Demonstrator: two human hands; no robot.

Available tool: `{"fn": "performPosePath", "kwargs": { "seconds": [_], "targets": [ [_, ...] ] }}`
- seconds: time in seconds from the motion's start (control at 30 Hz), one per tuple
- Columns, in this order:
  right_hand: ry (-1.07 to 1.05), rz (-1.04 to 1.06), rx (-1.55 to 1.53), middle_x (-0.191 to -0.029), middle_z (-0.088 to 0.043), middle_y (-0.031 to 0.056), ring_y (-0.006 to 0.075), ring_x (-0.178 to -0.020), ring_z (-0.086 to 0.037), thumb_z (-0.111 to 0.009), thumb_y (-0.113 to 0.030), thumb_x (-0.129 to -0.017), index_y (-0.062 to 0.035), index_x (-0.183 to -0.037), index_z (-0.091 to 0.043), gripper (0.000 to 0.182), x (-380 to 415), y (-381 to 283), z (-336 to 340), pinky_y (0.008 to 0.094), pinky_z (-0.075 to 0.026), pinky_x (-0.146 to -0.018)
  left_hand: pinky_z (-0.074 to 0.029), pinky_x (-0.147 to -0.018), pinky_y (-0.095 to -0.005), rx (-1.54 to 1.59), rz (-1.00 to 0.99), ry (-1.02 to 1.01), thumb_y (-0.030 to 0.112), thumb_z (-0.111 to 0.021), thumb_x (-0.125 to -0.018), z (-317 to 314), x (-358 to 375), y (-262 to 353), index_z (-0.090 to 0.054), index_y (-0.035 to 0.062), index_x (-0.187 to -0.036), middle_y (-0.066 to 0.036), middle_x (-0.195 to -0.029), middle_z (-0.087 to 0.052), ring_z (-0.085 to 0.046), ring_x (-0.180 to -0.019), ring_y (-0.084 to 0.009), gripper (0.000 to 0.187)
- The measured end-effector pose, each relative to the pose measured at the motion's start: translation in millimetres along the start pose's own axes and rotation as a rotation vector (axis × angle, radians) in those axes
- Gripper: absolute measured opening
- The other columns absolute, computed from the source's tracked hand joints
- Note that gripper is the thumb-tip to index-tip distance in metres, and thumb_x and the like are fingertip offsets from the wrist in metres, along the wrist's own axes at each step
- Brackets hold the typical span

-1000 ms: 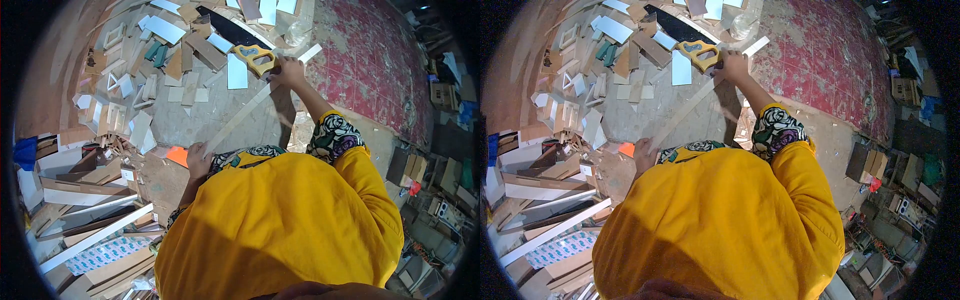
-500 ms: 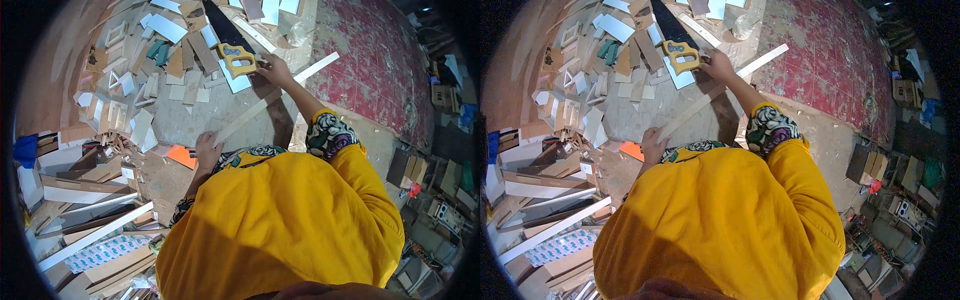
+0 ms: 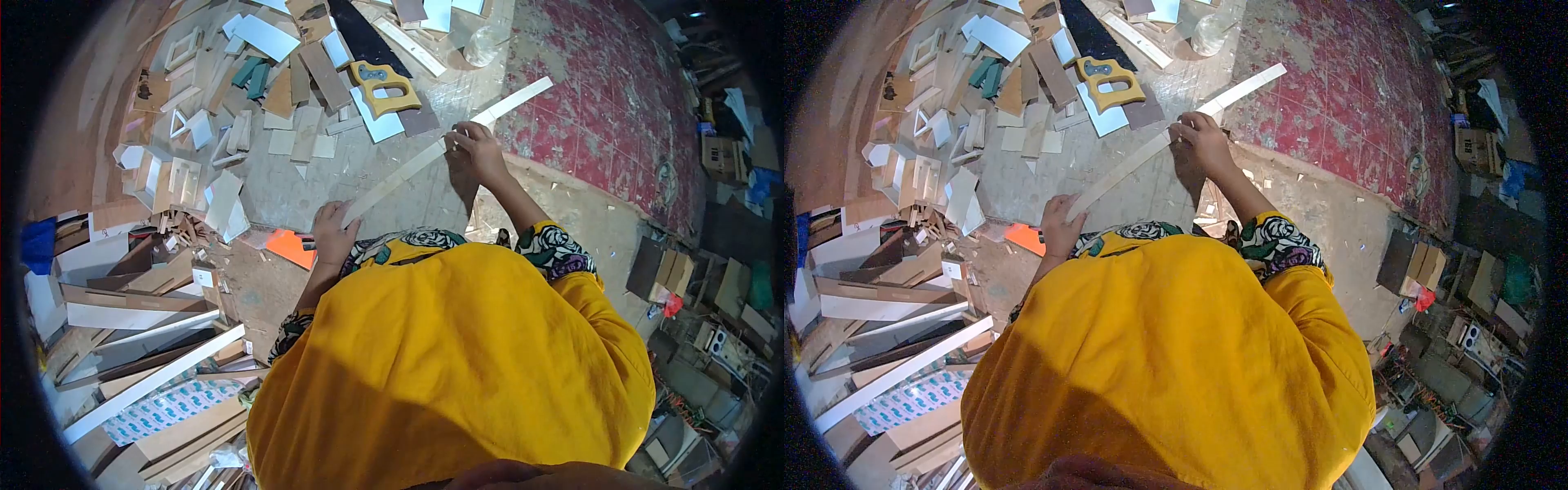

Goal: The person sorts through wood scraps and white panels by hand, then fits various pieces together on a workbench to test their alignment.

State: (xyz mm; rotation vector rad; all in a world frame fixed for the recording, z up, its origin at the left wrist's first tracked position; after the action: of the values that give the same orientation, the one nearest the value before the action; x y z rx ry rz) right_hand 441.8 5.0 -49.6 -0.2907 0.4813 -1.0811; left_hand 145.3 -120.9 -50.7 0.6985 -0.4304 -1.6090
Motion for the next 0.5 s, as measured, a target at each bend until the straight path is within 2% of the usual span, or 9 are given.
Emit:
{"fn": "performPosePath", "kwargs": {
  "seconds": [0.23,0.4,0.47,0.5],
  "targets": [
    [0.055,-0.077,0.037,-0.105,-0.06,0.0071,0.0279,-0.101,-0.055,-0.065,-0.017,-0.075,-0.0128,-0.099,-0.066,0.024,-4.7,-3.8,-0.2,0.0371,-0.048,-0.084,-0.044,-0.079,-0.0394,0.013,0.038,0.008,0.013,-0.074,-0.062,9.0,3.7,1.6,-0.064,0.0052,-0.103,-0.011,-0.094,-0.058,-0.054,-0.09,-0.0311,0.043],
    [0.088,-0.063,0.017,-0.103,-0.061,0.0081,0.0288,-0.1,-0.056,-0.065,-0.018,-0.076,-0.0117,-0.096,-0.067,0.021,-7.5,-9.3,4.0,0.0379,-0.049,-0.083,-0.045,-0.079,-0.0385,-0.061,0.093,0.048,0.014,-0.077,-0.062,26.8,20.7,-20.5,-0.063,0.0028,-0.103,-0.012,-0.096,-0.059,-0.056,-0.09,-0.0298,0.045],
    [0.104,-0.083,0.02,-0.103,-0.061,0.0089,0.0294,-0.099,-0.056,-0.065,-0.018,-0.075,-0.0116,-0.095,-0.068,0.02,-9.3,-9.4,4.4,0.038,-0.048,-0.083,-0.048,-0.069,-0.0354,-0.059,0.141,0.05,0.016,-0.078,-0.064,29.9,28.6,-31.0,-0.064,0.003,-0.102,-0.011,-0.088,-0.06,-0.06,-0.08,-0.0252,0.042],
    [0.113,-0.093,0.023,-0.102,-0.062,0.0093,0.0297,-0.099,-0.056,-0.065,-0.018,-0.075,-0.0115,-0.094,-0.068,0.02,-10.2,-9.4,4.4,0.0381,-0.048,-0.083,-0.048,-0.069,-0.0354,-0.064,0.147,0.056,0.016,-0.078,-0.064,28.8,32.7,-34.5,-0.064,0.003,-0.102,-0.011,-0.088,-0.06,-0.06,-0.08,-0.0252,0.042]
  ]
}}
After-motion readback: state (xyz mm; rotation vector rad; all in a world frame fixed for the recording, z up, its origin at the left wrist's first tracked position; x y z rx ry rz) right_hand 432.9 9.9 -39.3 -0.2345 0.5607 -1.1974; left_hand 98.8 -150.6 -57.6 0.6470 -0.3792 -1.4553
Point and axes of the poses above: each hand's wrist, its own x-axis away from the middle knuckle, its own z-axis out of the back of the hand, y = z × x, the point moved 7 cm from there along -x, towards the middle knuckle
